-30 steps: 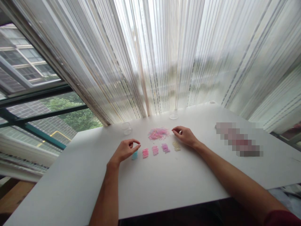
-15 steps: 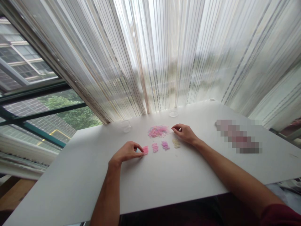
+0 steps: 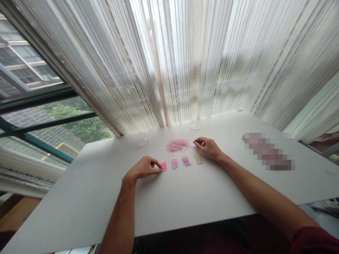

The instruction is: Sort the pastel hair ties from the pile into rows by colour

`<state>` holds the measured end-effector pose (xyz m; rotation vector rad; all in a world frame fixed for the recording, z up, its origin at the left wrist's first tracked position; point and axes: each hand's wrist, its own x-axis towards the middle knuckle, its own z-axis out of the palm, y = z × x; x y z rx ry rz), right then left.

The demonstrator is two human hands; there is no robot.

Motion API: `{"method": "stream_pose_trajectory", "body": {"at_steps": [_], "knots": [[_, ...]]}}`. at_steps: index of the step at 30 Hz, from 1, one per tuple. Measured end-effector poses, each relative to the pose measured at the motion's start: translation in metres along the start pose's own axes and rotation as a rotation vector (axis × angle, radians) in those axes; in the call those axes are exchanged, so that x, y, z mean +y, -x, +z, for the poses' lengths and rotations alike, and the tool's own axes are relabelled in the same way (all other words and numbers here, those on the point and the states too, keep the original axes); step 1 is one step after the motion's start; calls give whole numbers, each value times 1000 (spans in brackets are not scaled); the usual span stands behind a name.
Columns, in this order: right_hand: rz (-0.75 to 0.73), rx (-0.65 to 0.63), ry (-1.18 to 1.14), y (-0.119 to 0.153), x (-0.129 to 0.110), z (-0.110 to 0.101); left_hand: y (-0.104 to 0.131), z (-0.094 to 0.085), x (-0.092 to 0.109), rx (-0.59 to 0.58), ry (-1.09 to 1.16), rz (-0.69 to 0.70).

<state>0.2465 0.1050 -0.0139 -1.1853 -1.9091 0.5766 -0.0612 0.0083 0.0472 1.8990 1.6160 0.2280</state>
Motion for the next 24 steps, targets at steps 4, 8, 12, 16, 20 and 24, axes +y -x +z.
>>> {"method": "stream_pose_trajectory", "body": {"at_steps": [4, 8, 12, 16, 20, 24], "knots": [[2, 0, 1, 0, 3, 1, 0, -2, -5, 5, 19, -11], [3, 1, 3, 0, 3, 2, 1, -2, -7, -3, 26, -40], [0, 4, 4, 0, 2, 2, -1, 0, -6, 2, 7, -14], [-8, 6, -9, 0, 1, 2, -5, 2, -11, 279, -9, 78], [-4, 14, -17, -1, 1, 3, -15, -1, -13, 570, -3, 152], [-3, -4, 1, -1, 2, 5, -34, -9, -1, 430, -38, 216]]}}
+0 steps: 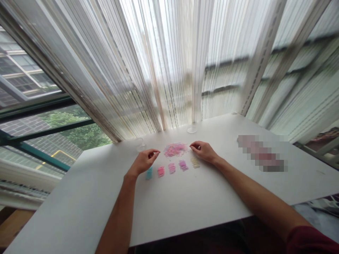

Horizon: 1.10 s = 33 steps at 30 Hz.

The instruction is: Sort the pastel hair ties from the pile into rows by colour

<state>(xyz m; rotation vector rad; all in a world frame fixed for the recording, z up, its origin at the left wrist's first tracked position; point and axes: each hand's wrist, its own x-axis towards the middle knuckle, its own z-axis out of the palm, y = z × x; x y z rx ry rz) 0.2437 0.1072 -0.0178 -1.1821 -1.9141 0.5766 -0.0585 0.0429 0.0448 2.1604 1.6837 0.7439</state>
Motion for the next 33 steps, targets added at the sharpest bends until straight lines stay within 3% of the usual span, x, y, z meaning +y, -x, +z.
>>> {"method": "stream_pose_trajectory", "body": {"at_steps": [3, 8, 14, 33], "knots": [[0, -18, 18, 0, 2, 1, -21, 3, 4, -134, -95, 27], [-7, -51, 41, -1, 6, 3, -40, 15, 2, -276, -254, -78], [-12, -55, 54, 0, 5, 2, -39, 28, -2, -228, -273, -84], [-29, -56, 60, 1, 5, 0, -30, 36, -8, -117, -251, -31]]}}
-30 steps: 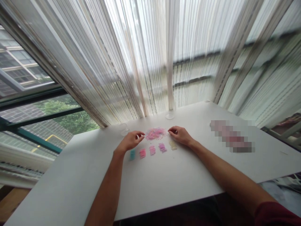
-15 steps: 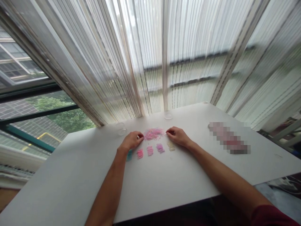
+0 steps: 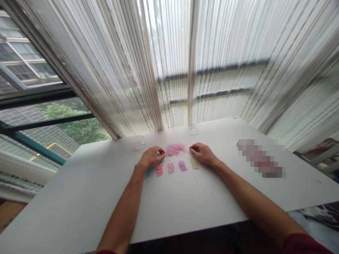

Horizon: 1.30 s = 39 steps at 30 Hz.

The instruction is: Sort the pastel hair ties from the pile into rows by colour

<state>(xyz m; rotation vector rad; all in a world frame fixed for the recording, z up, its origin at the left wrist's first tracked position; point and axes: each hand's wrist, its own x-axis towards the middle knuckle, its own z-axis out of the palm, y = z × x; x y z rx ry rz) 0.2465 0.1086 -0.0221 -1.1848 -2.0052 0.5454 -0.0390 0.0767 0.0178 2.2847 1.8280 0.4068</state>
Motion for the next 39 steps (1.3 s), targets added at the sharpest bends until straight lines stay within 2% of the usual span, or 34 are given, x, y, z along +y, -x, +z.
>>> {"method": "stream_pose_trajectory", "body": {"at_steps": [12, 20, 23, 27, 31, 39], "knots": [[4, -8, -3, -1, 0, 0, 0, 0, -1, 61, 0, 27], [-15, 29, -18, -1, -1, -1, 2, -9, 9, 180, 67, 94], [-67, 65, -56, 0, -10, -4, 10, -15, 21, 189, 102, 146], [-206, 63, -102, 9, -35, -6, 30, -21, 41, 202, 117, 211], [-352, -49, -142, 22, -58, 1, 48, -19, 56, 193, 91, 261], [-373, -135, -151, 27, -64, 8, 54, -11, 60, 166, 119, 294]]}}
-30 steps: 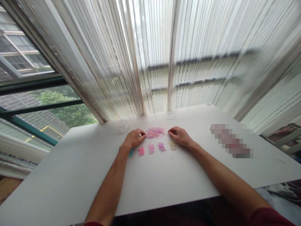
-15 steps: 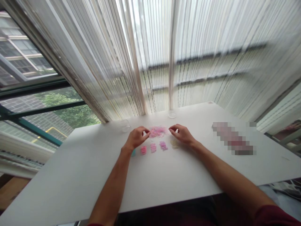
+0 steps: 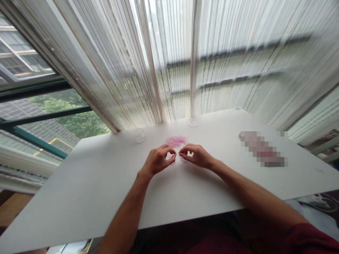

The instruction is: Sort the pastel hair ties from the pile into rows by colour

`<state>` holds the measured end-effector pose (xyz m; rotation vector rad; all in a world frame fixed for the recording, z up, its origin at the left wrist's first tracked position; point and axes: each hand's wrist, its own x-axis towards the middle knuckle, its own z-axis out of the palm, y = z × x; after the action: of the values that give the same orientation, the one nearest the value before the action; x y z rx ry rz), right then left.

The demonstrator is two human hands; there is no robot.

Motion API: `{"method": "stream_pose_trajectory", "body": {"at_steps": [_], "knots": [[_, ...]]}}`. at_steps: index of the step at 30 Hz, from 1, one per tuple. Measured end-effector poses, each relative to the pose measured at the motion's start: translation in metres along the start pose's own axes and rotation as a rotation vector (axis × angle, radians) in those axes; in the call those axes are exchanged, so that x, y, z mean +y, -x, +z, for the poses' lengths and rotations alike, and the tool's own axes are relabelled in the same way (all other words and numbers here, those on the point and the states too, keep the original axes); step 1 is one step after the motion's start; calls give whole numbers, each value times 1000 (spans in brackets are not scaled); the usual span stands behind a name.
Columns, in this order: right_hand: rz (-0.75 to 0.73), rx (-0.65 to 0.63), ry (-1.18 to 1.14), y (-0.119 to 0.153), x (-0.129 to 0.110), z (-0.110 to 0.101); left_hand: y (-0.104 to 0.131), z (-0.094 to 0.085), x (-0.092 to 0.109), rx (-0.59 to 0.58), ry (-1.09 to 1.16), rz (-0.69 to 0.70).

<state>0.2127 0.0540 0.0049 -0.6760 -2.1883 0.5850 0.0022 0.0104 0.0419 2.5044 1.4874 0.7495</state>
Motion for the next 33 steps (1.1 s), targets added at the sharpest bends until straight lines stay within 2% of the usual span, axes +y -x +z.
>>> {"method": "stream_pose_trajectory", "body": {"at_steps": [10, 18, 21, 25, 30, 33], "knots": [[-14, -4, 2, 0, -6, -2, 2, -5, -5, -18, 167, -24], [-40, -49, -51, 1, -7, 4, 7, -18, -17, -212, 337, -154], [-34, -66, -38, 0, -8, 3, 8, -20, -23, -255, 331, -214], [-37, -29, -9, 0, -4, 0, 8, -18, -29, -292, 279, -245], [-21, 2, 16, 1, 5, 0, 9, -11, -32, -288, 258, -239], [-18, 3, 22, 2, 7, 0, 9, -18, -33, -281, 266, -248]]}}
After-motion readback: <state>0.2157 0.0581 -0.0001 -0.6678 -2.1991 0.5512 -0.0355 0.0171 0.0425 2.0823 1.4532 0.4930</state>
